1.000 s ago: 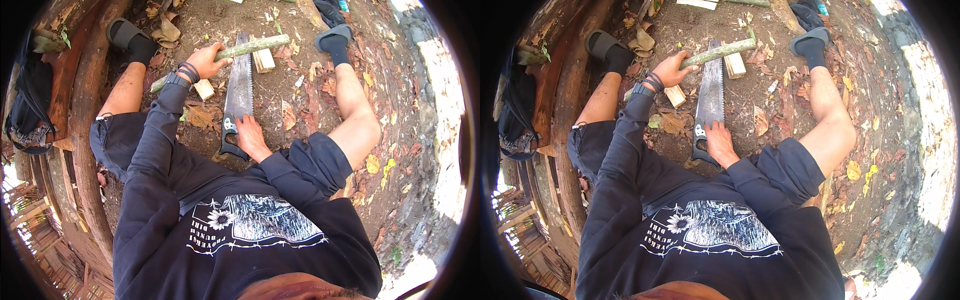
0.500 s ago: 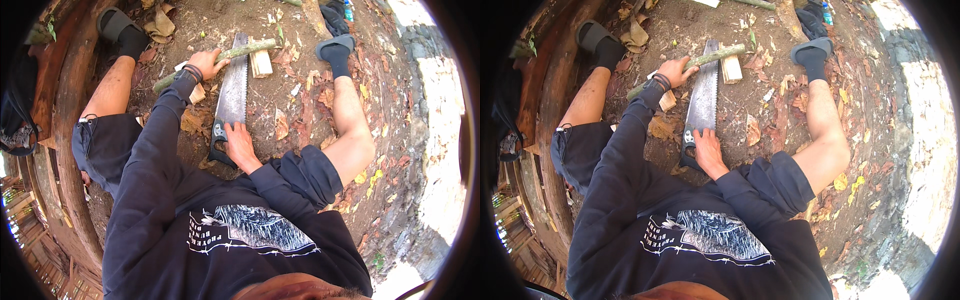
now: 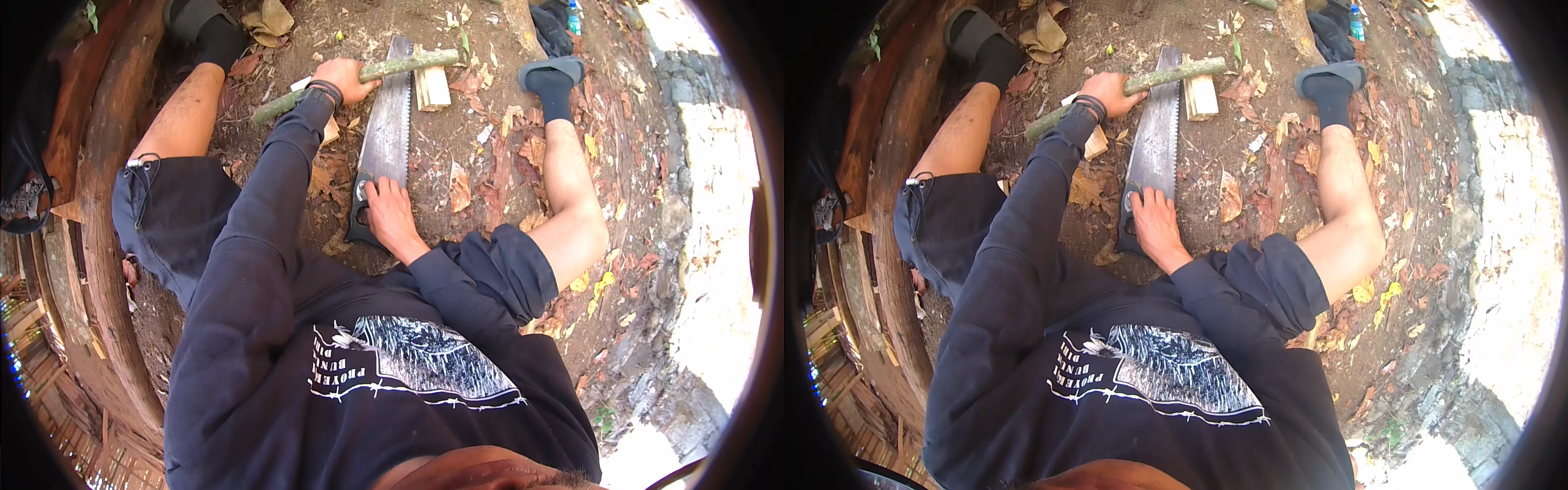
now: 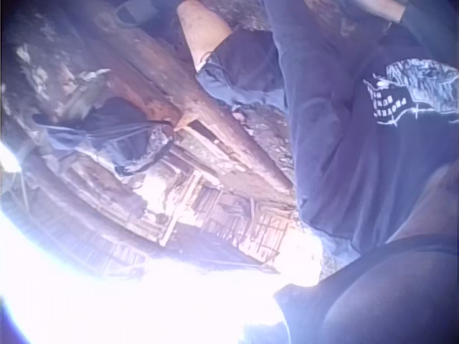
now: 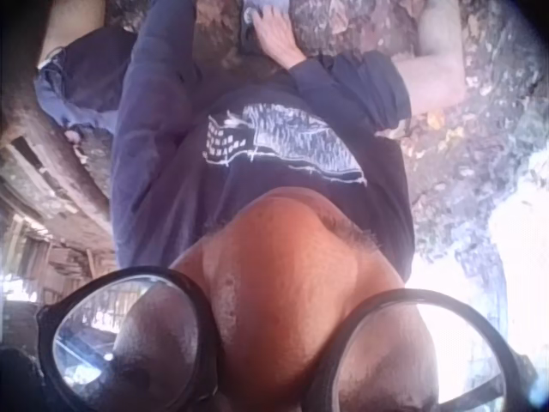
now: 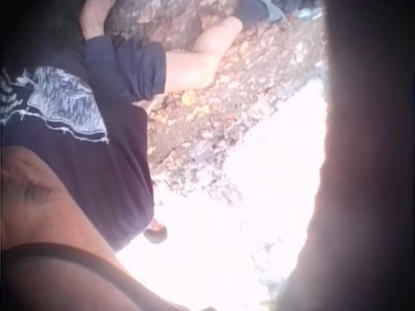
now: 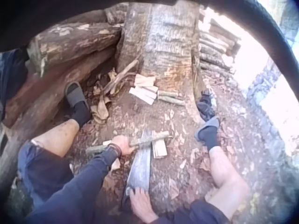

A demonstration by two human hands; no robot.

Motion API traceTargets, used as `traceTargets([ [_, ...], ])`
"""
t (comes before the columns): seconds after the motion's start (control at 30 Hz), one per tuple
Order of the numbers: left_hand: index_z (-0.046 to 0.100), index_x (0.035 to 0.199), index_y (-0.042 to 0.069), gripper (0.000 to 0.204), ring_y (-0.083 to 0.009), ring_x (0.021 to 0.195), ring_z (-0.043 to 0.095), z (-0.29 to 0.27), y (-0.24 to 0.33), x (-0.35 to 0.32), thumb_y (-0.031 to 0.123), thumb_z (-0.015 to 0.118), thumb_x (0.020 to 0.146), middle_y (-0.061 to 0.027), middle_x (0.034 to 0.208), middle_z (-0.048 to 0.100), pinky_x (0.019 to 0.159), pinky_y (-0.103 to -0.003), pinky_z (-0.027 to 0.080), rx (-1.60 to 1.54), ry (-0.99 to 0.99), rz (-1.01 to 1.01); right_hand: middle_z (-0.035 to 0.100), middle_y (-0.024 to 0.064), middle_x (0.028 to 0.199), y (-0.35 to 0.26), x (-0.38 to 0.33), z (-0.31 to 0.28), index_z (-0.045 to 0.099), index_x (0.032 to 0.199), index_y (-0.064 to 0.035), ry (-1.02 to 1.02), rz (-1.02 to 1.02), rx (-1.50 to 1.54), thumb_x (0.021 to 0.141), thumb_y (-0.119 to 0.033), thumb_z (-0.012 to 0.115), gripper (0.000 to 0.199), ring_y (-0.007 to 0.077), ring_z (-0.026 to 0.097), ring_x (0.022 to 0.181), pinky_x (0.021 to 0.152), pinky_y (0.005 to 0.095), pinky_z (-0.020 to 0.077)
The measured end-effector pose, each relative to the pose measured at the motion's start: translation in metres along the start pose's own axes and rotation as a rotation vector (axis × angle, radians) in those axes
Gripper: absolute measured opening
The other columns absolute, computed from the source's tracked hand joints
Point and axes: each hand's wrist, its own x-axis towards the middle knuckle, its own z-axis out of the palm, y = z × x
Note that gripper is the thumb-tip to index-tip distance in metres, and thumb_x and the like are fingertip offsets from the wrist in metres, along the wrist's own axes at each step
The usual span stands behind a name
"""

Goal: The person sits on the ground and uses a hand saw to cut a green wooden stick into smaller pieces. They hold the stick with one hand and saw with the other, periodically adjusting the wood's position to complete the cuts.

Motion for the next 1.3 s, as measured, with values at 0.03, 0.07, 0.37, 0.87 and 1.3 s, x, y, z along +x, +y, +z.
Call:
traceTargets([
  [0.03, 0.082, 0.113, 0.006, 0.071, -0.0434, 0.094, 0.078, 0.003, -0.002, -0.001, 0.072, 0.067, 0.094, -0.0254, 0.097, 0.080, 0.088, -0.055, 0.063, 0.004, -0.005, -0.019, 0.057, 0.0191, 0.117, 0.000, 0.001, 0.000, 0.062, 0.123, -0.0037, 0.017, -0.020, 0.001, 0.079, 0.002, 0.074, 0.046, 0.0395, 0.058, 0.114, 0.091, 0.0513, 0.0495],
  [0.07, 0.083, 0.110, 0.007, 0.071, -0.0430, 0.093, 0.079, 0.006, -0.005, -0.002, 0.074, 0.067, 0.093, -0.0248, 0.095, 0.080, 0.088, -0.055, 0.063, 0.018, 0.002, -0.040, 0.057, 0.0190, 0.117, 0.000, 0.001, -0.001, 0.061, 0.123, -0.0036, 0.029, -0.039, 0.005, 0.079, 0.003, 0.074, 0.046, 0.0393, 0.059, 0.114, 0.090, 0.0514, 0.0500],
  [0.37, 0.082, 0.111, 0.007, 0.067, -0.0401, 0.089, 0.079, 0.019, -0.006, -0.004, 0.070, 0.066, 0.098, -0.0227, 0.092, 0.080, 0.085, -0.053, 0.064, 0.079, 0.076, 0.009, 0.063, 0.0205, 0.108, -0.001, -0.015, 0.006, 0.067, 0.112, 0.0010, 0.057, -0.084, 0.070, 0.088, -0.012, 0.080, 0.031, 0.0404, 0.064, 0.107, 0.090, 0.0517, 0.0547],
  [0.87, 0.080, 0.119, 0.006, 0.060, -0.0411, 0.101, 0.078, -0.008, 0.005, -0.005, 0.061, 0.068, 0.097, -0.0241, 0.103, 0.080, 0.094, -0.053, 0.062, -0.021, -0.037, -0.024, 0.067, 0.0230, 0.110, -0.023, -0.063, -0.118, 0.064, 0.118, 0.0022, -0.226, 0.126, 0.280, 0.074, -0.015, 0.083, 0.051, 0.0449, 0.069, 0.105, 0.093, 0.0505, 0.0566],
  [1.3, 0.079, 0.122, 0.005, 0.050, -0.0405, 0.105, 0.078, -0.002, 0.006, -0.007, 0.048, 0.074, 0.096, -0.0242, 0.111, 0.080, 0.097, -0.052, 0.062, 0.050, 0.000, -0.082, 0.060, 0.0004, 0.073, 0.001, -0.225, -0.252, 0.065, 0.098, 0.0005, 0.421, 0.555, 0.487, 0.106, -0.039, 0.076, 0.042, 0.0074, 0.054, 0.064, 0.057, 0.0266, 0.0425],
])
